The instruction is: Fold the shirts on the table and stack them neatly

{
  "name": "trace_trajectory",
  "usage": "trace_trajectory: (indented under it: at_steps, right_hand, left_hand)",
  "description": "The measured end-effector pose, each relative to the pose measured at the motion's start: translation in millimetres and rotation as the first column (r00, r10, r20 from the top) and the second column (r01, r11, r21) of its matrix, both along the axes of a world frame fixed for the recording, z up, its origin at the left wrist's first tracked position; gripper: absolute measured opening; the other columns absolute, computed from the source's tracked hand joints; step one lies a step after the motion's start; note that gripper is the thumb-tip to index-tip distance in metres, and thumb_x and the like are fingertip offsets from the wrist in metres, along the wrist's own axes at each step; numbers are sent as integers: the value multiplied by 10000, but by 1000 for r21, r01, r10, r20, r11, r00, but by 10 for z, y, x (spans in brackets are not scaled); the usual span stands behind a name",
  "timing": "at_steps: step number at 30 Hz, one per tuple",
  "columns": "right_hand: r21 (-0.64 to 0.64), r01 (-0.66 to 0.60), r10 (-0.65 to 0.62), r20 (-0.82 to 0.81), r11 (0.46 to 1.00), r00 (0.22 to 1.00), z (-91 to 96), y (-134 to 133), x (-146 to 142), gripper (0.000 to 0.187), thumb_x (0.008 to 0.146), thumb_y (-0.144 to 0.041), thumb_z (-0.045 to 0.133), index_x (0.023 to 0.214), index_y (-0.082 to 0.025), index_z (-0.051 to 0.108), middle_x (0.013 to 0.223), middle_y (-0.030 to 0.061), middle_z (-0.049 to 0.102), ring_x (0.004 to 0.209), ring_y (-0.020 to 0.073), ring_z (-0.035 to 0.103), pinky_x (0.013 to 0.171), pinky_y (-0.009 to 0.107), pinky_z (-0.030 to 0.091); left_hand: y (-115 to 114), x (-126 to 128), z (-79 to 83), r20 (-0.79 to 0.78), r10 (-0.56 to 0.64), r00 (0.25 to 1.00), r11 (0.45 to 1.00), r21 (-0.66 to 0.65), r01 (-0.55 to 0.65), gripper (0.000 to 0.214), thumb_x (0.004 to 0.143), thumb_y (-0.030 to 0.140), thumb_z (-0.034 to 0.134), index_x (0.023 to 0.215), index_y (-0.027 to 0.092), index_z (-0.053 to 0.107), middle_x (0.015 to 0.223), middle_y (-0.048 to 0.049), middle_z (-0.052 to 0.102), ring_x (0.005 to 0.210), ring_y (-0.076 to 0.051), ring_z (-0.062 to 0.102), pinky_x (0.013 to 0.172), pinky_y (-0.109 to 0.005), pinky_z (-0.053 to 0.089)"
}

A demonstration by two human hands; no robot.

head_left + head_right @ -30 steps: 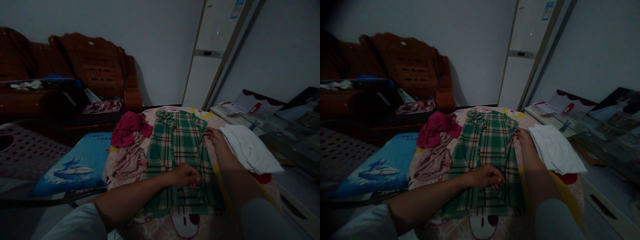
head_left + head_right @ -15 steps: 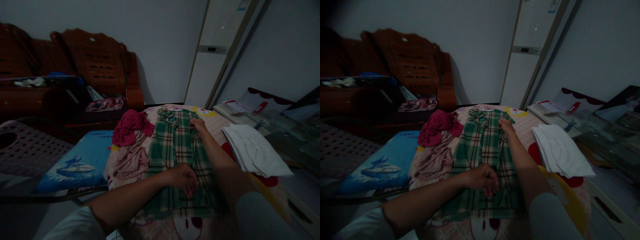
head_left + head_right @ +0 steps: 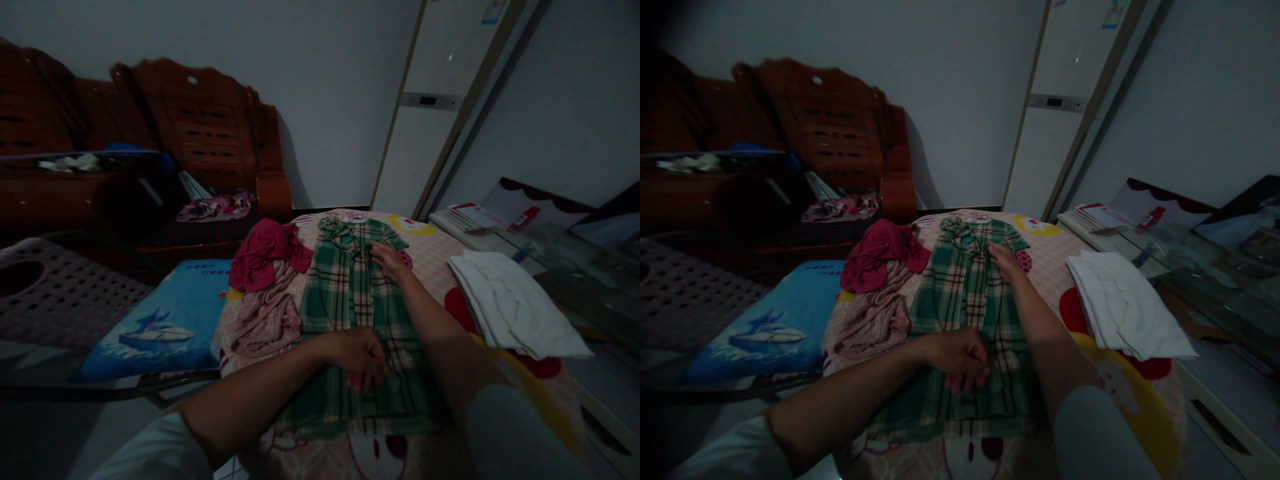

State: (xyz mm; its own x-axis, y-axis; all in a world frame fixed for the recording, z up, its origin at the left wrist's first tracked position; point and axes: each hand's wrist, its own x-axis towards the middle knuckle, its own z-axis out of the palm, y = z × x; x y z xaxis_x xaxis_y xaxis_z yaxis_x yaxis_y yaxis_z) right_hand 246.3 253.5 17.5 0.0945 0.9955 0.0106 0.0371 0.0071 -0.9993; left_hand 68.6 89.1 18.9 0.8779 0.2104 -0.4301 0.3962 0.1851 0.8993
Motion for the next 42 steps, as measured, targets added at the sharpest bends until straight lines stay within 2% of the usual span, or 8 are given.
trace_trajectory:
  at_steps: [3, 7, 11, 14, 20, 24, 35, 42]
  right_hand:
    - [31, 40, -39, -38, 999, 999, 95, -160, 169, 154, 791, -307, 663, 904, -206, 695, 1105, 59, 724, 980, 164, 665, 851, 324, 541]
    - [11, 62, -62, 89, 998, 994, 206, -569, 533, 215, 709, -266, 712, 896, -161, 696, 863, 69, 742, 657, 132, 652, 574, 242, 533]
    - [-87, -17, 34, 193, 996, 981, 226, -1148, 780, 248, 673, -301, 716, 862, -142, 690, 712, 55, 718, 511, 122, 605, 457, 227, 488]
    - [-221, -121, 182, 283, 968, 942, 231, -1589, 840, 244, 672, -354, 720, 780, -141, 667, 624, 41, 686, 476, 122, 588, 439, 223, 462]
    - [-482, -317, 531, 413, 817, 740, 333, -2253, 857, 341, 671, -459, 741, 617, -153, 601, 501, -7, 584, 446, 101, 526, 429, 203, 376]
    - [-560, -330, 612, 444, 760, 654, 340, -2470, 852, 366, 646, -464, 756, 565, -162, 565, 468, -23, 545, 426, 94, 489, 413, 203, 335]
    - [-485, -308, 527, 421, 818, 739, 233, -2614, 845, 364, 630, -471, 780, 597, -172, 576, 473, -38, 533, 430, 87, 459, 411, 201, 319]
    - [-368, -331, 467, 386, 869, 796, 238, -2587, 783, 358, 610, -446, 802, 665, -166, 587, 523, -62, 486, 479, 74, 413, 450, 198, 288]
  left_hand:
    - [56, -66, 43, -27, -128, 991, 990, 58, 130, 333, 840, 441, 634, 700, 141, 671, 537, -12, 641, 407, -123, 586, 388, -202, 461]
    - [155, -143, 153, -13, 54, 998, 969, 241, -49, 352, 875, 425, 580, 671, 142, 623, 520, 3, 613, 423, -107, 579, 417, -184, 442]
    - [261, -171, 216, -3, 326, 946, 789, 553, -269, 266, 880, 326, 556, 691, 145, 604, 500, 26, 589, 429, -94, 566, 438, -168, 399]
    - [300, -145, 198, 0, 426, 905, 702, 631, -330, 207, 873, 276, 546, 726, 147, 613, 531, 24, 610, 436, -100, 571, 431, -174, 386]
    - [245, -122, 148, -96, 231, 968, 877, 452, -164, 344, 853, 413, 602, 636, 146, 594, 486, 12, 597, 391, -110, 544, 413, -201, 411]
    - [152, -127, 165, -125, 65, 990, 942, 334, -19, 409, 745, 524, 714, 646, 135, 638, 478, 9, 599, 360, -89, 505, 370, -187, 371]
    - [53, -54, 123, -53, 145, 988, 952, 280, -125, 335, 731, 385, 742, 585, 143, 562, 509, 11, 620, 374, -76, 508, 370, -177, 379]
    - [33, -77, 123, -110, 57, 992, 959, 282, -24, 367, 694, 421, 784, 571, 137, 587, 478, 14, 612, 343, -68, 498, 340, -161, 357]
